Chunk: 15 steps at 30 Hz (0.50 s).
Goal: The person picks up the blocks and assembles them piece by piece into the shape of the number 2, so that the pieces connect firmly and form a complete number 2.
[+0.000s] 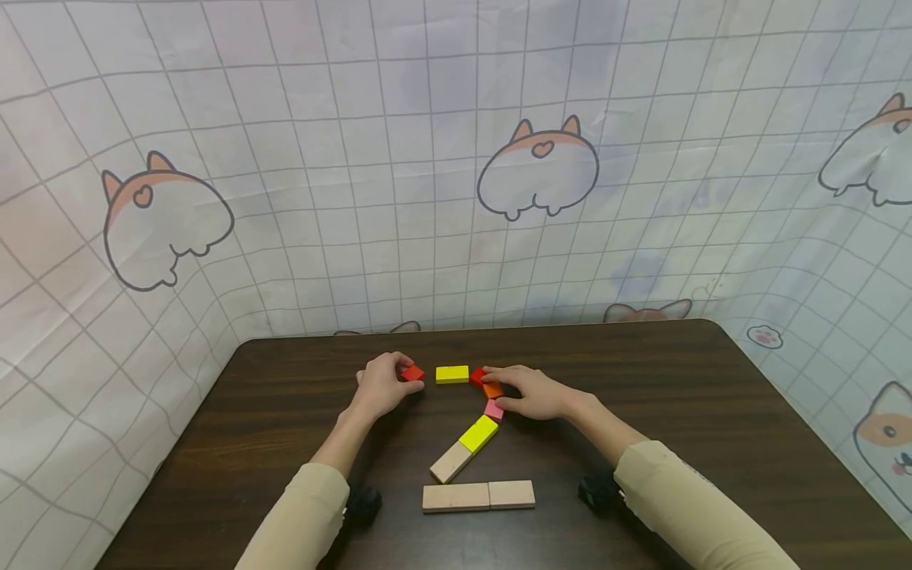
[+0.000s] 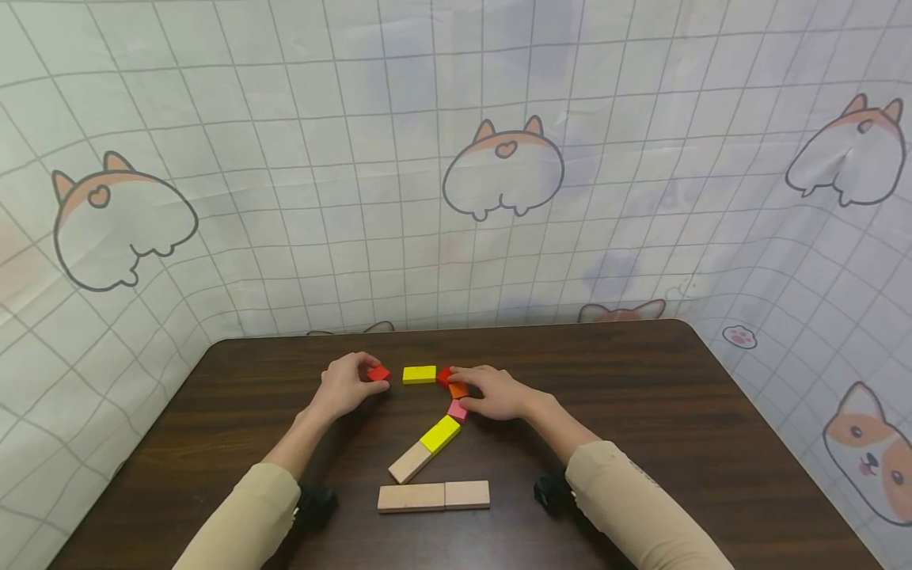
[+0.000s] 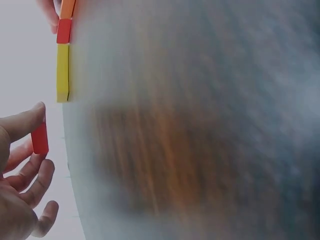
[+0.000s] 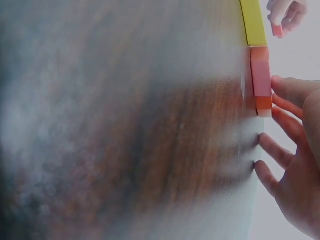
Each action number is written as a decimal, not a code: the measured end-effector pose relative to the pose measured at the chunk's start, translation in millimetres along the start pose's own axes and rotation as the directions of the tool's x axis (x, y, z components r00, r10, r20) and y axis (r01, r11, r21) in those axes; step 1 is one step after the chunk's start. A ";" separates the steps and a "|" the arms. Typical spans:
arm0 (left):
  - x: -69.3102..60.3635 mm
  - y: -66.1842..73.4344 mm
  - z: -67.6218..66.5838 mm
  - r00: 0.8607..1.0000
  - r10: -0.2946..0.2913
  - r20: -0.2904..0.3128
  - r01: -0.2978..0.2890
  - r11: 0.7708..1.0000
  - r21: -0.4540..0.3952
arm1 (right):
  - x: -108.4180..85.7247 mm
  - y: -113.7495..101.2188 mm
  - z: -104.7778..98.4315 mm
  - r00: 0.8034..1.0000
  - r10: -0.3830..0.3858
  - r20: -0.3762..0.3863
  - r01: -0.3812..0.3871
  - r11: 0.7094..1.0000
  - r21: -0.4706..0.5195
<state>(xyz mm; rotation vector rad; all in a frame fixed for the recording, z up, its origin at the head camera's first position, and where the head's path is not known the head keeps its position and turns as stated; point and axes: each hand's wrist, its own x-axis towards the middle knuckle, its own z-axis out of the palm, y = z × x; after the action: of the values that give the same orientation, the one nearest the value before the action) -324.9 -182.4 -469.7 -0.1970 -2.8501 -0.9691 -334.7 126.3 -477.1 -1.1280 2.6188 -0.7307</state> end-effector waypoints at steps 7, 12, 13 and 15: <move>5.0 6.4 3.9 1.000 0.004 0.022 -0.004 0.999 0.032 | 0.7 4.7 1.1 1.000 -0.022 0.000 0.022 1.000 -0.003; 7.5 7.0 8.1 0.999 -0.007 0.052 0.004 0.999 0.041 | 0.4 4.6 0.6 1.000 -0.031 0.001 0.031 1.000 0.004; 8.2 7.2 8.7 0.998 -0.013 0.056 0.011 0.999 0.042 | 0.5 4.4 0.4 0.999 -0.033 0.000 0.033 0.999 0.006; 9.4 7.3 10.1 0.998 -0.020 0.064 0.017 0.999 0.050 | 0.9 3.9 -0.3 0.999 -0.035 -0.003 0.035 0.999 0.004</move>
<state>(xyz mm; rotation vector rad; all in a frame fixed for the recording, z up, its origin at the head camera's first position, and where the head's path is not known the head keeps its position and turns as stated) -333.7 -169.7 -471.8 -0.2005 -2.9356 -0.9107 -337.9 128.1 -478.8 -1.1750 2.6048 -0.7455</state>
